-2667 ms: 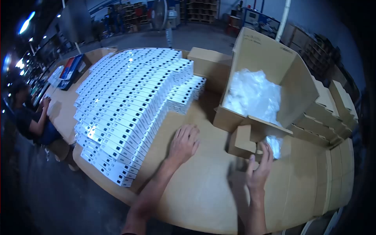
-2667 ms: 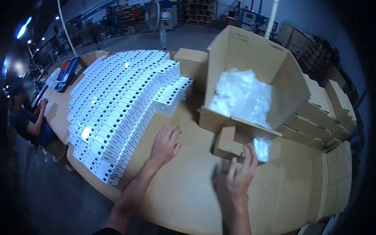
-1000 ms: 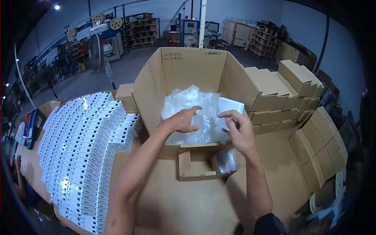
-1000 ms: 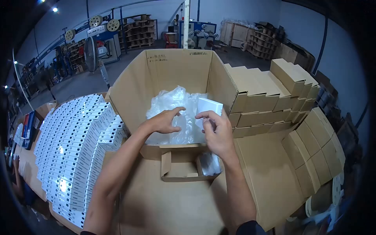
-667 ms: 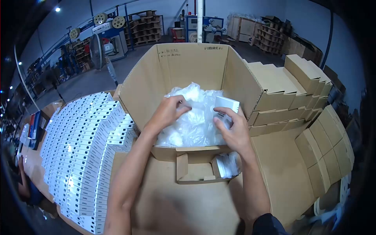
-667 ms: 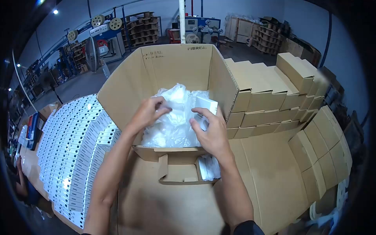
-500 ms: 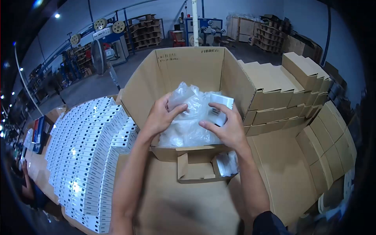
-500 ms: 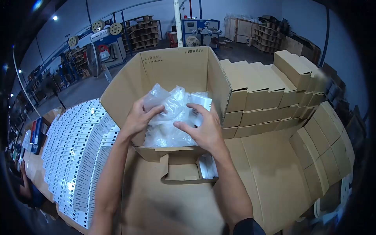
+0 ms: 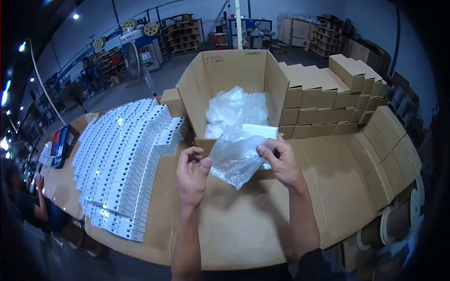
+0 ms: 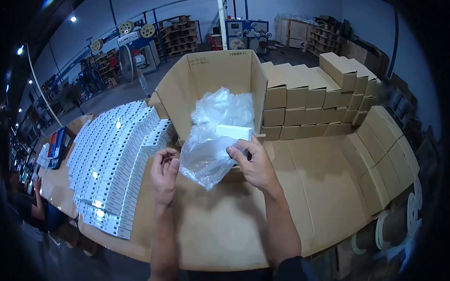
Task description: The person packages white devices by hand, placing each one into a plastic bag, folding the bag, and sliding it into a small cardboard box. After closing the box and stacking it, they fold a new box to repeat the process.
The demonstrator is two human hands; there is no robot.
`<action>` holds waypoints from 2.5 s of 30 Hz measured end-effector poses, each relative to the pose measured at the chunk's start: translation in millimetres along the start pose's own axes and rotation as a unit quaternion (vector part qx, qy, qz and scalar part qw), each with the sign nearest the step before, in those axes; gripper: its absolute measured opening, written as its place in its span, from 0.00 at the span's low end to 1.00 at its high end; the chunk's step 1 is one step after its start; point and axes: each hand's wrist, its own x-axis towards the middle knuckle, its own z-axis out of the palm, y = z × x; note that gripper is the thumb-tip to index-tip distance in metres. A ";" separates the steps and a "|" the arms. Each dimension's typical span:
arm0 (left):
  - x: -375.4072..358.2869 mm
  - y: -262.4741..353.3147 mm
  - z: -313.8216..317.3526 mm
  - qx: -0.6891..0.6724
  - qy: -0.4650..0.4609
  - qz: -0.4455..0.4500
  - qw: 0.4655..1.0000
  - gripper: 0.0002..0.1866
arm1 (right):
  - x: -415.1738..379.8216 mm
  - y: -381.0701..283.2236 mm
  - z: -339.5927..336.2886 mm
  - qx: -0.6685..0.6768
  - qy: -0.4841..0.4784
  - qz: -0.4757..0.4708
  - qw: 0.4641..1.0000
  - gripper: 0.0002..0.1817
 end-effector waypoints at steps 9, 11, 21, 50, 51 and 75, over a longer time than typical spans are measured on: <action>-98.7 29.3 26.9 0.193 0.106 -0.010 0.975 0.12 | -93.1 -17.2 40.2 0.067 -0.049 0.067 0.994 0.15; -116.9 27.6 29.3 0.205 0.137 0.007 0.969 0.13 | -121.9 -17.6 49.6 0.199 -0.121 0.209 0.950 0.14; -181.0 9.8 15.1 0.065 0.128 -0.135 0.980 0.18 | -189.2 -4.5 63.0 0.094 -0.079 0.071 0.990 0.12; -181.9 12.5 13.8 0.295 0.035 0.135 0.945 0.13 | -214.3 7.4 82.7 0.188 0.044 0.182 0.964 0.32; -182.3 11.1 13.4 0.292 0.039 0.135 0.946 0.13 | -214.6 6.7 82.9 0.191 0.043 0.185 0.963 0.32; -176.5 -10.9 -16.4 0.334 0.030 0.066 0.940 0.14 | -213.7 -2.1 91.2 -0.018 0.063 0.084 0.994 0.23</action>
